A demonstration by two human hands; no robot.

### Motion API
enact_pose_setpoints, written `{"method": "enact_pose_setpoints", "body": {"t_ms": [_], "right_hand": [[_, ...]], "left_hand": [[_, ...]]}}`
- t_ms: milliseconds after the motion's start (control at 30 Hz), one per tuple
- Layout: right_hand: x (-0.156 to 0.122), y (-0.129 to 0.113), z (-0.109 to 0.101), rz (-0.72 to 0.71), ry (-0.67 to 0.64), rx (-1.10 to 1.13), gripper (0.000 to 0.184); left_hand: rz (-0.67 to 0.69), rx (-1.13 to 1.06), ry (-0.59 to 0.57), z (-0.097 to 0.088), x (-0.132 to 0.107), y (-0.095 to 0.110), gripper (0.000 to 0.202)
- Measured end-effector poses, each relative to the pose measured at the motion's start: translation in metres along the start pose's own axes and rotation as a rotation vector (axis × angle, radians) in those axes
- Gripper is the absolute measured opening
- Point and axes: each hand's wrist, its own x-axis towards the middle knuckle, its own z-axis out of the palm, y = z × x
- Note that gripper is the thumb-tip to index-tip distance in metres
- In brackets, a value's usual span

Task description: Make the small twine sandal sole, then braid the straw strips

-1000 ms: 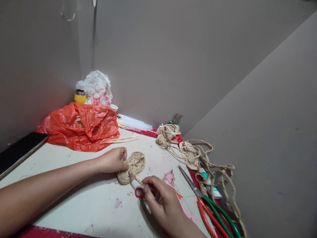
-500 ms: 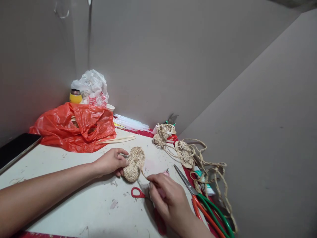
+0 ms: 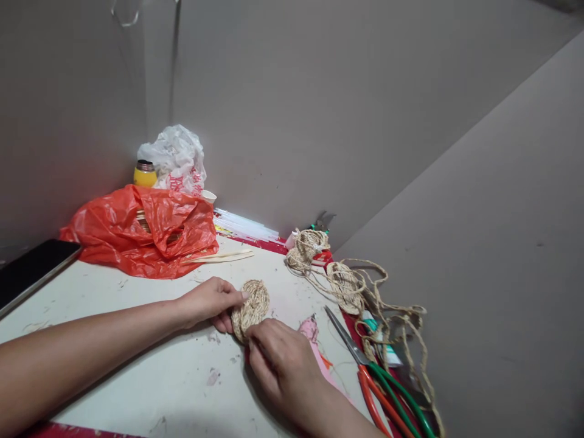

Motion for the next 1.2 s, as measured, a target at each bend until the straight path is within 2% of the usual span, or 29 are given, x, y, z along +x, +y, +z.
{"method": "enact_pose_setpoints", "body": {"t_ms": [233, 467, 533, 700, 900, 1033, 1200], "right_hand": [[0.002, -0.001, 0.000, -0.018, -0.009, 0.081, 0.015], [-0.013, 0.013, -0.006, 0.172, -0.012, 0.197, 0.008], [-0.015, 0.015, -0.011, 0.187, -0.011, 0.222, 0.009], [-0.014, 0.011, -0.020, 0.012, 0.005, 0.250, 0.016], [-0.014, 0.010, -0.019, -0.122, 0.048, 0.025, 0.021], [-0.016, 0.011, -0.020, -0.177, 0.045, -0.096, 0.026], [-0.018, 0.007, -0.025, -0.187, -0.045, -0.084, 0.027]], "left_hand": [[-0.036, -0.023, 0.039, 0.003, -0.002, 0.002, 0.035], [0.011, -0.082, 0.034, 0.002, -0.004, 0.009, 0.028], [0.042, -0.101, 0.020, 0.002, -0.005, 0.011, 0.029], [0.064, -0.110, -0.014, 0.006, -0.009, 0.011, 0.029], [0.077, -0.089, -0.045, 0.009, -0.011, 0.009, 0.028], [0.084, -0.069, -0.094, 0.008, -0.012, 0.008, 0.027], [0.084, -0.066, -0.134, 0.008, -0.012, 0.007, 0.027]]}}
